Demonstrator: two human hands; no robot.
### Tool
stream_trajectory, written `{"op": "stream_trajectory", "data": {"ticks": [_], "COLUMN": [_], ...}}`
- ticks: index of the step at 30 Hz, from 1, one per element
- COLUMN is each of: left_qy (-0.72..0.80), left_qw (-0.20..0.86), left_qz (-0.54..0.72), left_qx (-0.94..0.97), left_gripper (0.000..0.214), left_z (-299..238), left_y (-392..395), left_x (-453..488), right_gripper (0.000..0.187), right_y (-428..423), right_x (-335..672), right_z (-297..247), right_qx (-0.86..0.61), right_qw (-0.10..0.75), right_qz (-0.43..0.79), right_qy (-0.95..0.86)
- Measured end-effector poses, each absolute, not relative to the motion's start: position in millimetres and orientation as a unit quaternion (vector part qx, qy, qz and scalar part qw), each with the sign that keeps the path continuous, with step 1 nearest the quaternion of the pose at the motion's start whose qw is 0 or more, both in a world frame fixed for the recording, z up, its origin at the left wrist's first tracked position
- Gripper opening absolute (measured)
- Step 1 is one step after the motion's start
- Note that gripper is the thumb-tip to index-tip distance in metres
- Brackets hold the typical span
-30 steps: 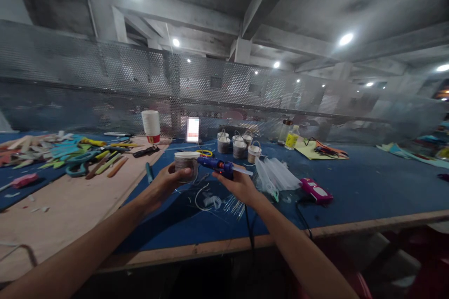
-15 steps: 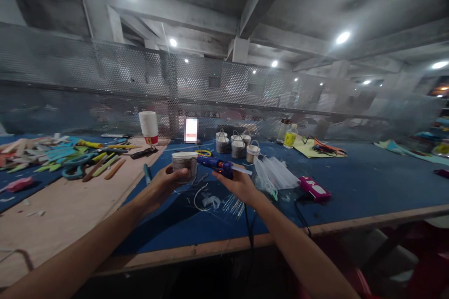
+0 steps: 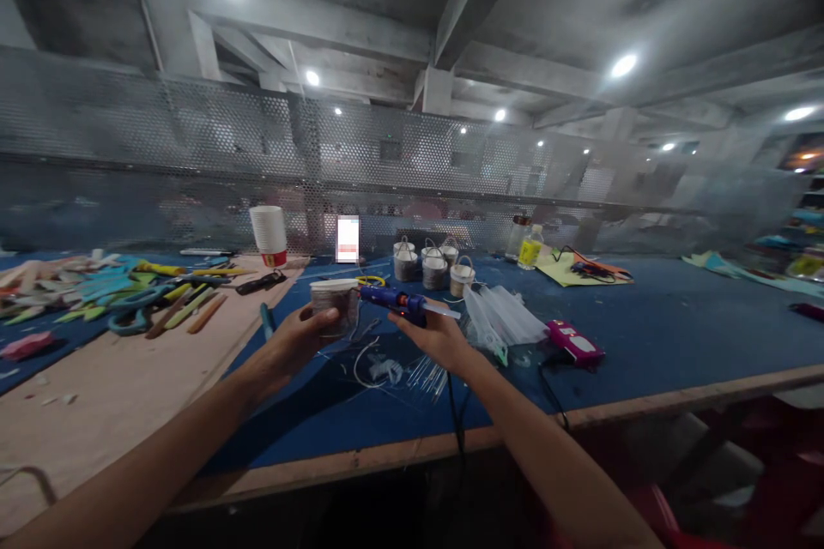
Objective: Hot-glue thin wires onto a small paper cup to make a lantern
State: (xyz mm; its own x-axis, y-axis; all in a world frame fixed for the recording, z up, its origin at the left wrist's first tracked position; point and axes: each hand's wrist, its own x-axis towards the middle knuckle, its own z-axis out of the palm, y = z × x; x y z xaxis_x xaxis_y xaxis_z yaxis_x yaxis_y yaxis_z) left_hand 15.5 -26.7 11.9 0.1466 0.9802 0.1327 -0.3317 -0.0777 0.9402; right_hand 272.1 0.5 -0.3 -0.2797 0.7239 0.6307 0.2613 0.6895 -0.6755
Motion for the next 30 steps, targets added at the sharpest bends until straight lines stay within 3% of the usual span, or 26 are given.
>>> {"op": "stream_trajectory", "data": {"ticks": [30], "left_qy": [0.318], "left_qw": [0.646], "left_qz": [0.516], "left_qx": [0.464], "left_gripper": [0.040], "left_z": [17.3], "left_y": [-37.3], "left_x": [10.4], "right_gripper": [0.039], "right_y": [4.9], "right_x": [272.8], "right_z": [-1.1], "right_qx": [-0.307], "right_qw": [0.529], "right_qz": [0.273], "right_qy": [-0.743]}}
